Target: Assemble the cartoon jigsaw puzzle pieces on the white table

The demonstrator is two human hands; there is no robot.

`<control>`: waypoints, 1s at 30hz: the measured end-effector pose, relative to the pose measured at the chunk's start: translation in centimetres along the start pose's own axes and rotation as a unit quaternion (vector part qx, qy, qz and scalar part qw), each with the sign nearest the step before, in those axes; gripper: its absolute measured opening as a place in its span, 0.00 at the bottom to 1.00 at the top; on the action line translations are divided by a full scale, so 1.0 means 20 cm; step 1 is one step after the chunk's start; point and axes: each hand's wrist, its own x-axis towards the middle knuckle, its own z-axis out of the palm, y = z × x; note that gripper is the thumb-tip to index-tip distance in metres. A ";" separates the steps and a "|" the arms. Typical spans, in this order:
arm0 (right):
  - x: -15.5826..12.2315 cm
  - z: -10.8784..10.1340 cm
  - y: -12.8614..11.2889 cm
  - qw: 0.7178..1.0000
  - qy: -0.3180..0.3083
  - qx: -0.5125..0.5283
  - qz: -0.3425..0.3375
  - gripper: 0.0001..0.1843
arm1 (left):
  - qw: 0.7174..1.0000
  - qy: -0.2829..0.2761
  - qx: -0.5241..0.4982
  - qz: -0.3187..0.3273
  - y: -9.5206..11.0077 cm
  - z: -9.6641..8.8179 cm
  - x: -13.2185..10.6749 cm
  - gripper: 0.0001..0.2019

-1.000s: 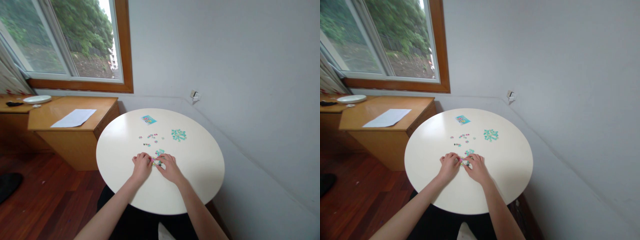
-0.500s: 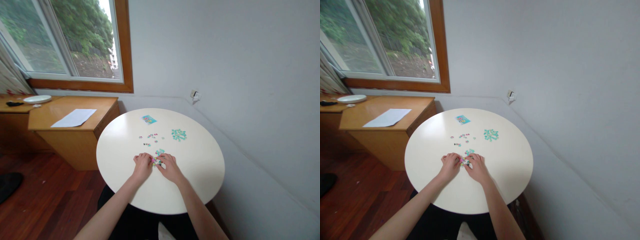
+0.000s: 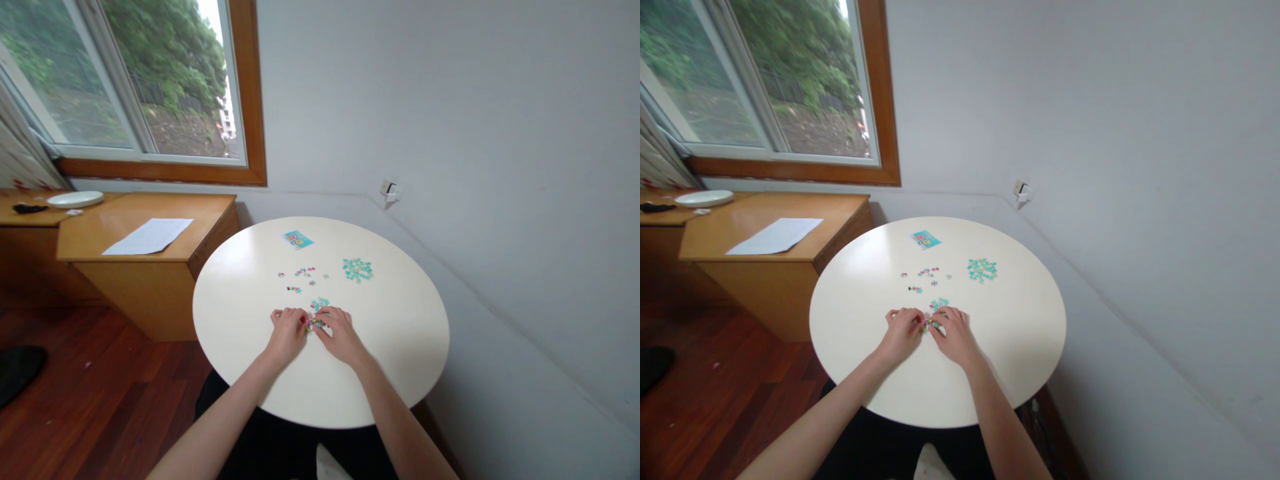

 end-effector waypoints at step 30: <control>0.01 -0.01 0.00 1.000 0.015 0.006 0.003 0.06 | 0.999 0.005 -0.042 -0.024 -0.02 0.01 0.01 0.07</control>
